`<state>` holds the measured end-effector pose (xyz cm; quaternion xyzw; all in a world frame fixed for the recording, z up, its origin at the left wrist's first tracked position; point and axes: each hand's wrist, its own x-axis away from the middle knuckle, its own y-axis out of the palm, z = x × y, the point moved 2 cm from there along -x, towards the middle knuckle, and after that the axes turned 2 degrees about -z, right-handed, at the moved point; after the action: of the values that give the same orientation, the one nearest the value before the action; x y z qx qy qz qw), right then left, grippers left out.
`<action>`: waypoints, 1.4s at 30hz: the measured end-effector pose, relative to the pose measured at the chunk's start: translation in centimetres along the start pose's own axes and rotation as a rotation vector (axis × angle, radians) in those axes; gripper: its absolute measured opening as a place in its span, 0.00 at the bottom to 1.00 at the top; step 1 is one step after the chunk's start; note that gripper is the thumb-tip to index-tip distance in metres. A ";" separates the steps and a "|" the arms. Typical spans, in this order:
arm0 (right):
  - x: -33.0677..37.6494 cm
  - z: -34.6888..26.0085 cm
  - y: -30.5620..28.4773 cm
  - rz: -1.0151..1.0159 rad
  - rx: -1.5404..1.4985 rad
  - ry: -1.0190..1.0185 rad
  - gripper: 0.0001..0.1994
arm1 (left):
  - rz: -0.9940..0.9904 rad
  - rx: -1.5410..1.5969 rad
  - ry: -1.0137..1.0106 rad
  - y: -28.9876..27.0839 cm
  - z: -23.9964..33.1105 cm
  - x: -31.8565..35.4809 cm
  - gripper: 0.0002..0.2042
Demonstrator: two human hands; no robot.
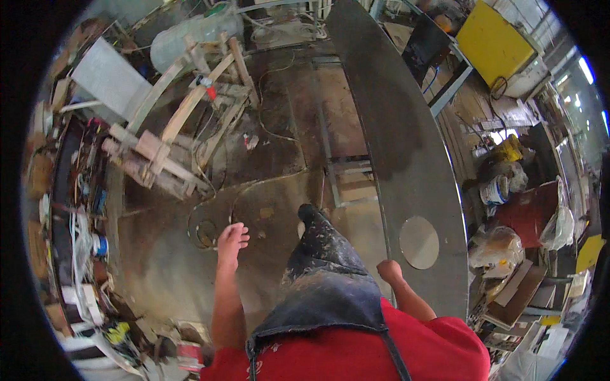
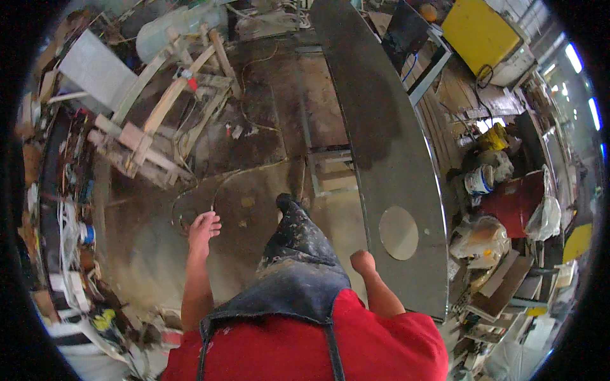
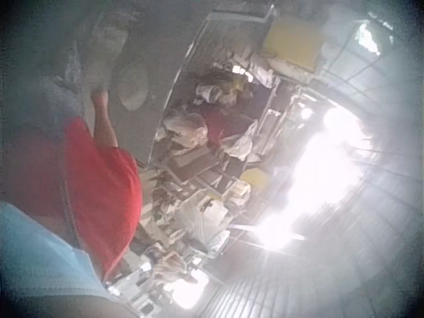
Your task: The person applies yellow masking tape along the edges of a large dark marble-patterned tile, then removes the tape and inspects the tile. The person walks through a workshop area and places the tile onto a metal rack.
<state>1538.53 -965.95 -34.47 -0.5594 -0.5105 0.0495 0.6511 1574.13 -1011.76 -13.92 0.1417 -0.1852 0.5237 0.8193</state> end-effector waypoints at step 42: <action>-68.3 -31.7 -40.1 -0.064 -0.331 0.511 0.09 | -0.753 -0.292 -0.120 30.9 52.9 -104.5 0.12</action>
<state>1508.61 -1045.67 -40.19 -0.6359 -0.3486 -0.1976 0.6596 1497.83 -1105.79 -12.81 0.1120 -0.2403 0.1463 0.9531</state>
